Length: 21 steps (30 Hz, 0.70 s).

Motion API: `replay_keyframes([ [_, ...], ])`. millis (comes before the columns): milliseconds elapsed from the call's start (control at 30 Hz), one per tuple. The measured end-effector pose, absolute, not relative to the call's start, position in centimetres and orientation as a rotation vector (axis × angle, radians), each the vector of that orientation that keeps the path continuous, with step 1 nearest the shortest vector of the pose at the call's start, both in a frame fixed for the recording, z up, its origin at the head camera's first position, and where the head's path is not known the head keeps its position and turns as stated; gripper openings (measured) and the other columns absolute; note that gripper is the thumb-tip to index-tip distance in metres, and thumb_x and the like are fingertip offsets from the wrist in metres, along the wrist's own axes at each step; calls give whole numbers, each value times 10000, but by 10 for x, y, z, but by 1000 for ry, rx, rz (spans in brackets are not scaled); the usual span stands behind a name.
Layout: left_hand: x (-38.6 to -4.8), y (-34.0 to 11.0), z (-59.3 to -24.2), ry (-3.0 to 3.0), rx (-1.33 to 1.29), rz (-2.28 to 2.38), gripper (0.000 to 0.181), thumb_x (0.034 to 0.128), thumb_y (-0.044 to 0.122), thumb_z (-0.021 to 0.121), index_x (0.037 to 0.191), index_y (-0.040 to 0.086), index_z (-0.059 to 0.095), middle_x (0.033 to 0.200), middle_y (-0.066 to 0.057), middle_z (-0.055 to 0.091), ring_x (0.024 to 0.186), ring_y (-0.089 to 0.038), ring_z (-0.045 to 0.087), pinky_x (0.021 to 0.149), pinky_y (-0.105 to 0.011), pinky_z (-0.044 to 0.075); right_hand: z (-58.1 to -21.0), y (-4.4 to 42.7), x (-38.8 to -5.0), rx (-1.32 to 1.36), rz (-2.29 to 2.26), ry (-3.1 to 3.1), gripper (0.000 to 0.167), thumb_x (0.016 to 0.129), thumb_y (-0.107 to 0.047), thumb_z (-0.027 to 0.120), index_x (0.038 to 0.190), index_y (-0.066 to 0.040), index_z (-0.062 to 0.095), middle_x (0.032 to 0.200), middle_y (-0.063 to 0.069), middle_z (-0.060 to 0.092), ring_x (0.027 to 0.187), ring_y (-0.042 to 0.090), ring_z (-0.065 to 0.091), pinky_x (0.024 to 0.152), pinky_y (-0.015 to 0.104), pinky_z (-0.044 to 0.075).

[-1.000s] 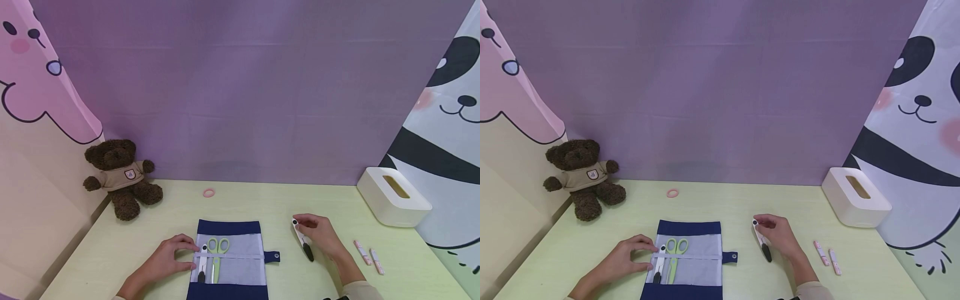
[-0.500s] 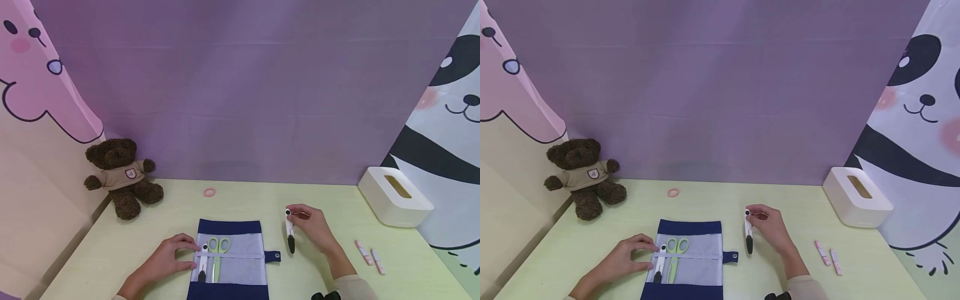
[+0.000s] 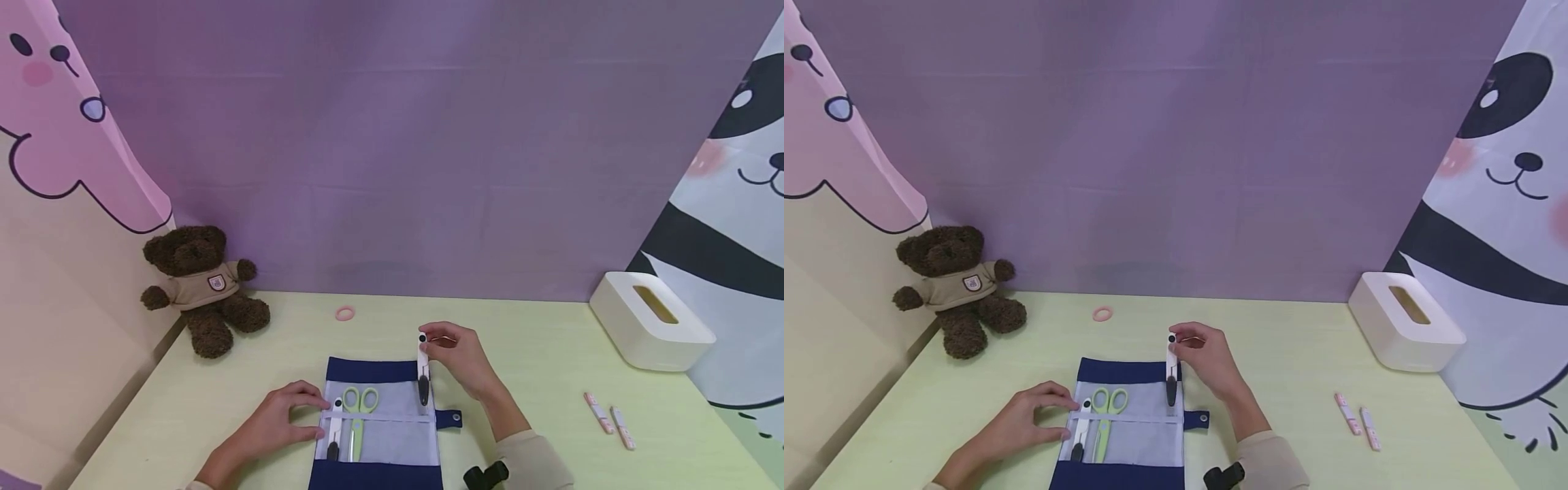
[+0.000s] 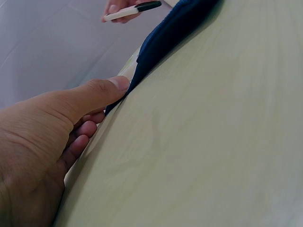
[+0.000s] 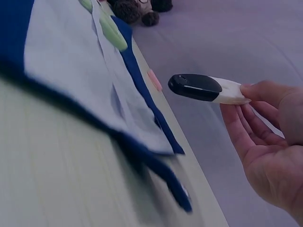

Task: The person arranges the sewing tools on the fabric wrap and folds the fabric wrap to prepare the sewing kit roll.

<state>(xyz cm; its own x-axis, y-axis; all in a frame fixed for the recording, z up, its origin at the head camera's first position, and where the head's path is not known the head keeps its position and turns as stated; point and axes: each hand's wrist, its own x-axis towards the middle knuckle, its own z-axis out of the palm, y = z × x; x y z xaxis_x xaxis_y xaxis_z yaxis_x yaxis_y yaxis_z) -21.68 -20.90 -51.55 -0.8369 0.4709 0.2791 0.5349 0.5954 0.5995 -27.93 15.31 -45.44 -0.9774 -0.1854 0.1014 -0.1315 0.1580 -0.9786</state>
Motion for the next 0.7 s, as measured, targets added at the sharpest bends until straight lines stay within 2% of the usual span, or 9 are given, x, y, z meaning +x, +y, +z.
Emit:
replay_keyframes([
  [200, -217, -209, -515, -2718, -857, -1064, 311, 820, 383, 872, 1103, 279, 793, 1135, 106, 681, 1068, -83, 629, 957, -341, 534, -457, 125, -278, -277, -2021, 2306, 320, 926, 2, 711, 1246, -17, 696, 1114, 150, 639, 951, 164, 701, 839, 285, 615],
  [333, -217, -208, -516, -2718, -857, -1051, 316, 820, 384, 872, 1108, 282, 792, 1137, 106, 680, 1072, -84, 629, 958, -343, 534, -464, 113, -278, -269, -2023, 2286, 339, 916, 9, 726, 1251, 20, 683, 1060, 137, 653, 905, 175, 710, 815, 296, 623],
  [700, -216, -208, -514, -2739, -842, -1060, 310, 822, 388, 870, 1105, 287, 792, 1141, 109, 677, 1077, -87, 625, 964, -352, 532, -481, 97, -280, -186, -2099, 2275, 312, 906, 41, 712, 1217, 51, 687, 1027, 130, 661, 873, 144, 694, 762, 270, 622],
])
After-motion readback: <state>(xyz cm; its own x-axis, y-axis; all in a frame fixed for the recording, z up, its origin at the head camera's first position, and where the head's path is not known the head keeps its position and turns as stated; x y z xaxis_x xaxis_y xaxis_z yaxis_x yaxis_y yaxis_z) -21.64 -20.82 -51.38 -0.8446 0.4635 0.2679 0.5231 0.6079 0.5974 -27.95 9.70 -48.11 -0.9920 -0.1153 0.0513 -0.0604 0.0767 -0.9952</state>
